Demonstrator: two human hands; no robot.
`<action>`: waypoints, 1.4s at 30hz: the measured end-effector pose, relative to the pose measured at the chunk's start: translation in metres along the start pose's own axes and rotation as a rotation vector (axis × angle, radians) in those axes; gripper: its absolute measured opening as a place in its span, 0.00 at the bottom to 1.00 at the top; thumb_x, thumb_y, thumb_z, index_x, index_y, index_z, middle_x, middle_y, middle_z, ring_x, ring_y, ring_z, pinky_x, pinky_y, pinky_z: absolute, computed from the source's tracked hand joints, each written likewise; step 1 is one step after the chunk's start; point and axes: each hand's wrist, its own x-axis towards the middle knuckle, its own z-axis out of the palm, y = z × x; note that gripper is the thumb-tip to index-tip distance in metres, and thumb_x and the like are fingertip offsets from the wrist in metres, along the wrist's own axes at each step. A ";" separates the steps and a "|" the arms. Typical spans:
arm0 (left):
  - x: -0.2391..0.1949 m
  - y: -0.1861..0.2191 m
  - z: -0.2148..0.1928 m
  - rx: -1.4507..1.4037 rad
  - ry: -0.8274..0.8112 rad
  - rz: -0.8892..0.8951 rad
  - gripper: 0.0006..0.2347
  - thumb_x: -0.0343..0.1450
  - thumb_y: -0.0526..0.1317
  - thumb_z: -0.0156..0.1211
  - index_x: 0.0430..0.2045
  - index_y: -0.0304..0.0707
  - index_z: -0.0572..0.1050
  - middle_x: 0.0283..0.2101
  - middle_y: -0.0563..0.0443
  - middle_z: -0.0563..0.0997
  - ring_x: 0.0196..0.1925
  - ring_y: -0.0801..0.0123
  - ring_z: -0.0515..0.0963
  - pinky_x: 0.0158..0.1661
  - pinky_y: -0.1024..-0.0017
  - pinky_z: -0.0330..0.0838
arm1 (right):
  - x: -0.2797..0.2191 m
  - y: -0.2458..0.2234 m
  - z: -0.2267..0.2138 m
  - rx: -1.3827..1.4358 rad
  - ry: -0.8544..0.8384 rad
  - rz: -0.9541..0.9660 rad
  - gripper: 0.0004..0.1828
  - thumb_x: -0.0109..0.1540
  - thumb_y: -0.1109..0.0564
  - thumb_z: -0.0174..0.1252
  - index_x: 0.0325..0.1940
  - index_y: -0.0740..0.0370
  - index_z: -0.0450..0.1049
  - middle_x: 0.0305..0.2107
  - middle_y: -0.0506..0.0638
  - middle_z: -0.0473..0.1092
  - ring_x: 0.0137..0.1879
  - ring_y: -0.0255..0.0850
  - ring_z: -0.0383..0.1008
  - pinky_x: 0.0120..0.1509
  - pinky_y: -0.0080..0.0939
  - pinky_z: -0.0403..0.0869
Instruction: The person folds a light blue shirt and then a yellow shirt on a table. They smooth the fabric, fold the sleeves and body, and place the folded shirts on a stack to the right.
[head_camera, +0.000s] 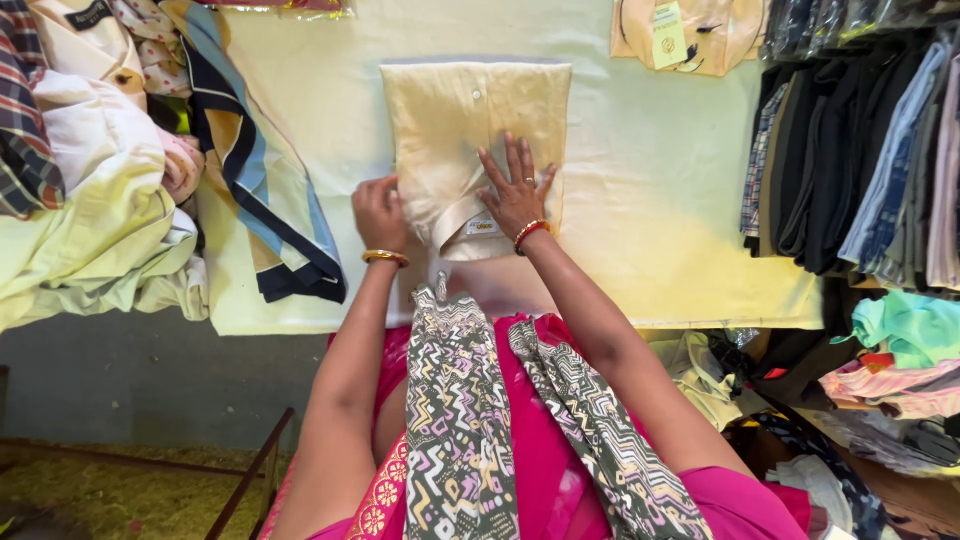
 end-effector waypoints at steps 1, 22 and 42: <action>0.000 0.003 -0.015 -0.008 0.048 -0.115 0.10 0.70 0.33 0.57 0.42 0.39 0.82 0.45 0.47 0.81 0.51 0.55 0.79 0.55 0.58 0.69 | 0.001 -0.001 0.000 -0.010 -0.009 -0.032 0.39 0.66 0.33 0.53 0.80 0.27 0.48 0.79 0.45 0.30 0.84 0.48 0.28 0.72 0.87 0.30; 0.043 0.000 0.032 -0.165 0.035 -0.457 0.07 0.68 0.38 0.71 0.29 0.37 0.77 0.31 0.48 0.79 0.33 0.56 0.79 0.40 0.63 0.74 | 0.004 -0.001 -0.006 0.015 -0.085 -0.046 0.34 0.68 0.36 0.52 0.78 0.24 0.53 0.79 0.41 0.32 0.83 0.44 0.29 0.73 0.87 0.30; 0.037 0.021 0.006 0.328 -0.011 -0.085 0.07 0.64 0.43 0.70 0.25 0.43 0.78 0.46 0.46 0.70 0.51 0.51 0.69 0.47 0.56 0.67 | 0.014 -0.020 -0.006 0.183 0.201 0.174 0.10 0.60 0.38 0.66 0.37 0.40 0.84 0.62 0.43 0.65 0.74 0.45 0.55 0.76 0.73 0.44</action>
